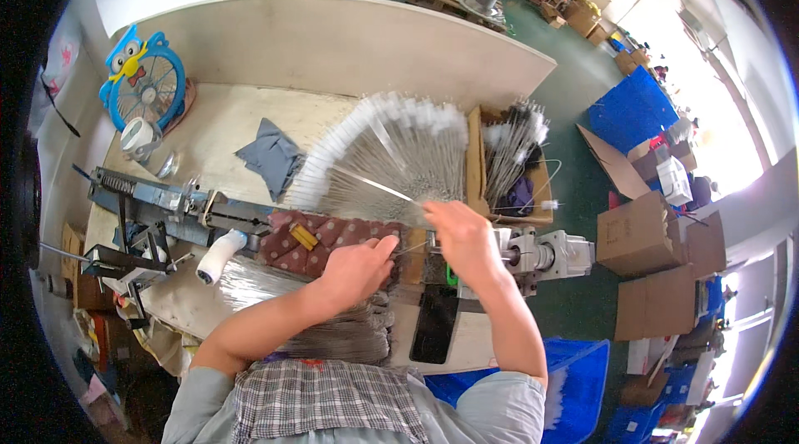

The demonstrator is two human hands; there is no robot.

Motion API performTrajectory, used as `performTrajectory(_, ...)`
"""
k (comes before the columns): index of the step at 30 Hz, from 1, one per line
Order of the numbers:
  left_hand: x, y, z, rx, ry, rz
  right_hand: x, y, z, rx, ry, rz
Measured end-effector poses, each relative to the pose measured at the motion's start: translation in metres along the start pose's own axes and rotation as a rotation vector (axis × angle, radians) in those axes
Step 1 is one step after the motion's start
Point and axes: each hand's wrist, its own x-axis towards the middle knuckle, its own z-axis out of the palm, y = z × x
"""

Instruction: Assembling industrial brushes or rollers using a specialized machine and metal rods.

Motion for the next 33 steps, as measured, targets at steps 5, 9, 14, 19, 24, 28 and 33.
performTrajectory(5, 0.038, -0.016, -0.011, 0.256, 0.139, 0.115, -0.006, 0.021, 0.019, 0.013, 0.022, -0.002)
performTrajectory(9, 0.047, -0.033, -0.021, 0.385, 0.27, 0.125, -0.004, 0.017, 0.008, 0.004, -0.315, -0.009)
performTrajectory(14, -0.048, -0.031, -0.037, -0.086, 0.364, 0.138, 0.028, -0.015, 0.03, 0.218, -0.134, -0.323)
performTrajectory(19, -0.106, -0.045, -0.05, -0.462, 0.409, -0.381, 0.056, -0.061, 0.093, 0.312, -0.15, -0.414)
performTrajectory(24, -0.134, -0.071, -0.064, -1.147, 0.491, -0.894, 0.06, -0.089, 0.129, 0.315, -0.153, -0.318)
performTrajectory(28, -0.131, -0.08, -0.071, -1.594, 0.549, -0.812, 0.06, -0.099, 0.134, 0.221, -0.174, -0.27)
performTrajectory(33, -0.101, -0.077, -0.058, -1.094, 0.258, -0.674, 0.064, -0.102, 0.132, 0.174, -0.17, -0.273)
